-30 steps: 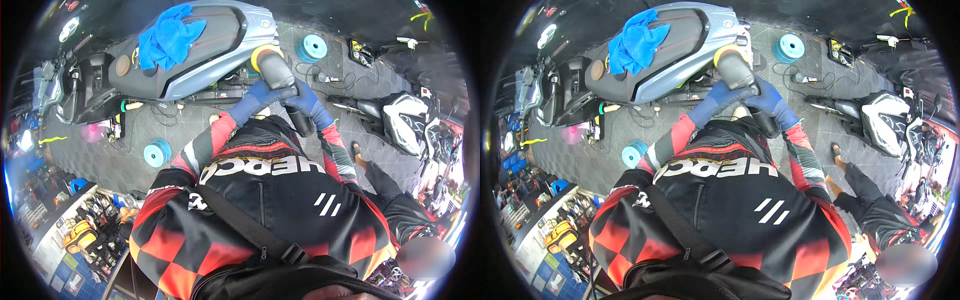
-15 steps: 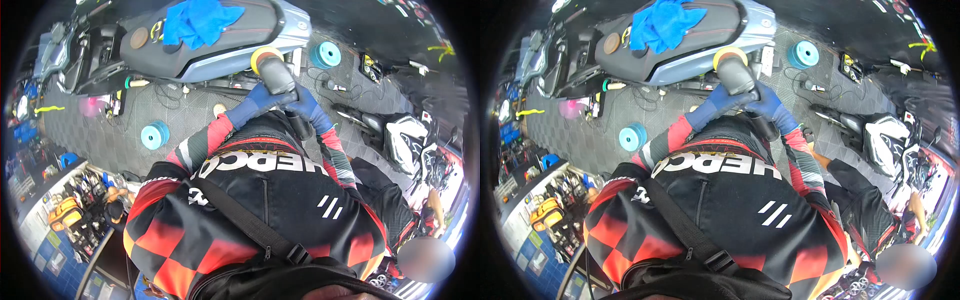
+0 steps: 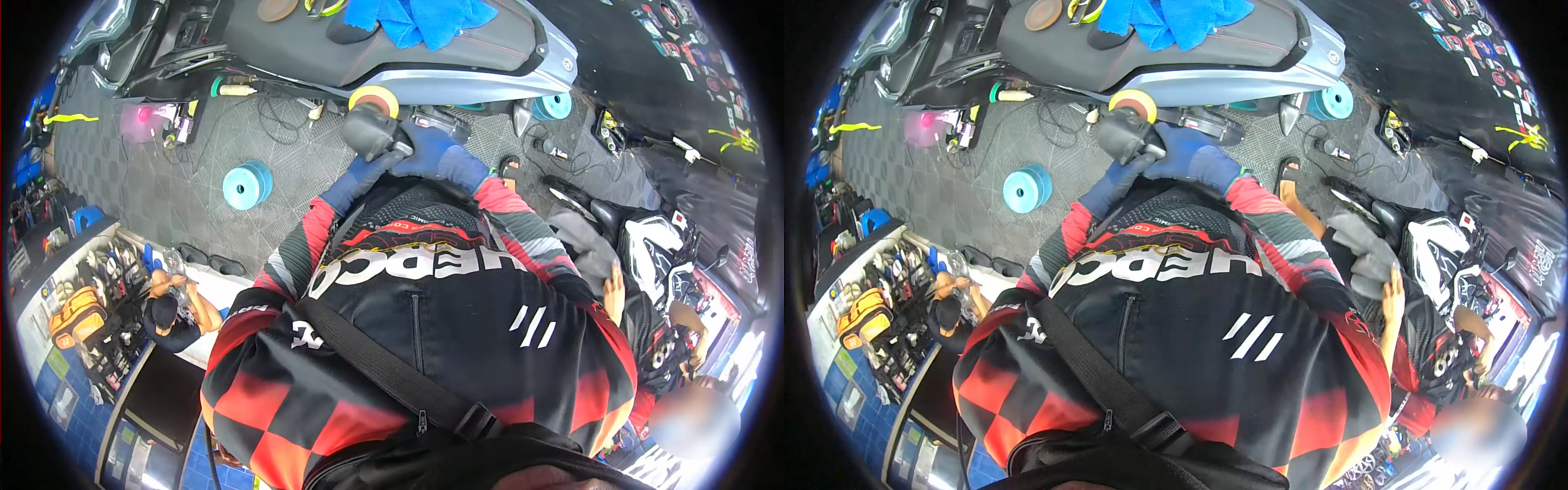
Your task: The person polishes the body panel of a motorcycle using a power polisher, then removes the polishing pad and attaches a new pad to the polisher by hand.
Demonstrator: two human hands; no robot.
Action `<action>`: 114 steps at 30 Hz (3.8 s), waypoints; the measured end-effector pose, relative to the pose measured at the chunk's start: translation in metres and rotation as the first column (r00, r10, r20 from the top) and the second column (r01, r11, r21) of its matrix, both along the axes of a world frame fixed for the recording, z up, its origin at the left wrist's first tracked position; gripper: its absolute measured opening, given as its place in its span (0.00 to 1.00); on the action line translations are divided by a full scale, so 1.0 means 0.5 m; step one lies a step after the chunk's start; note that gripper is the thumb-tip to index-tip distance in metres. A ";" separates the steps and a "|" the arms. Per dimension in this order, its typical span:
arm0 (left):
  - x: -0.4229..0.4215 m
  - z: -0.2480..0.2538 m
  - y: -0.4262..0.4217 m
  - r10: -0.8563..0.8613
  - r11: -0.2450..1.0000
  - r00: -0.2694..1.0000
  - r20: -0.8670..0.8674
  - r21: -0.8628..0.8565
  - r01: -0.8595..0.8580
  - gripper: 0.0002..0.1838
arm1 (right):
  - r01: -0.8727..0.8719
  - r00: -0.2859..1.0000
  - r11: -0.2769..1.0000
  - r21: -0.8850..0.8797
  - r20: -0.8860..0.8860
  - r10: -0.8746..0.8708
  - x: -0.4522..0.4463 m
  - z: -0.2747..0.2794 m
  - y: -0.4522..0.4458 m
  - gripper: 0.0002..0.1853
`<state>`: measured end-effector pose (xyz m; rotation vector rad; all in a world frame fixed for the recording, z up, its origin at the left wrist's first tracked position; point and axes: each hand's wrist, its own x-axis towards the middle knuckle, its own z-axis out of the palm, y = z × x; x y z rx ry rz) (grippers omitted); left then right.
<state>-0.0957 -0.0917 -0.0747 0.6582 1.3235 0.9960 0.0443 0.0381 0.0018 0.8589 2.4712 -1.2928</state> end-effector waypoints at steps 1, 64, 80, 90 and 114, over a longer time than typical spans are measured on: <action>-0.013 -0.006 -0.012 -0.042 0.999 0.997 0.072 0.013 0.041 0.27 | -0.041 0.997 0.999 -0.006 0.058 0.041 -0.015 0.008 -0.004 0.44; 0.000 0.012 0.008 0.073 0.996 0.969 0.237 0.024 -0.080 0.20 | -0.044 0.994 0.998 0.054 0.099 0.039 -0.030 -0.008 -0.001 0.46; 0.278 0.175 0.250 -0.291 0.937 0.954 0.074 0.222 0.269 0.22 | 0.441 0.845 0.871 -0.215 -0.227 -0.484 0.359 0.019 0.111 0.42; 0.446 0.177 0.412 -0.418 0.833 0.872 -0.254 0.277 0.479 0.25 | 0.525 0.553 0.610 -0.594 -0.307 -0.775 0.541 -0.035 0.169 0.36; 0.022 0.085 0.048 -0.200 0.980 0.967 0.161 0.033 0.197 0.22 | 0.028 0.990 0.998 -0.063 -0.139 -0.037 0.045 0.008 0.027 0.40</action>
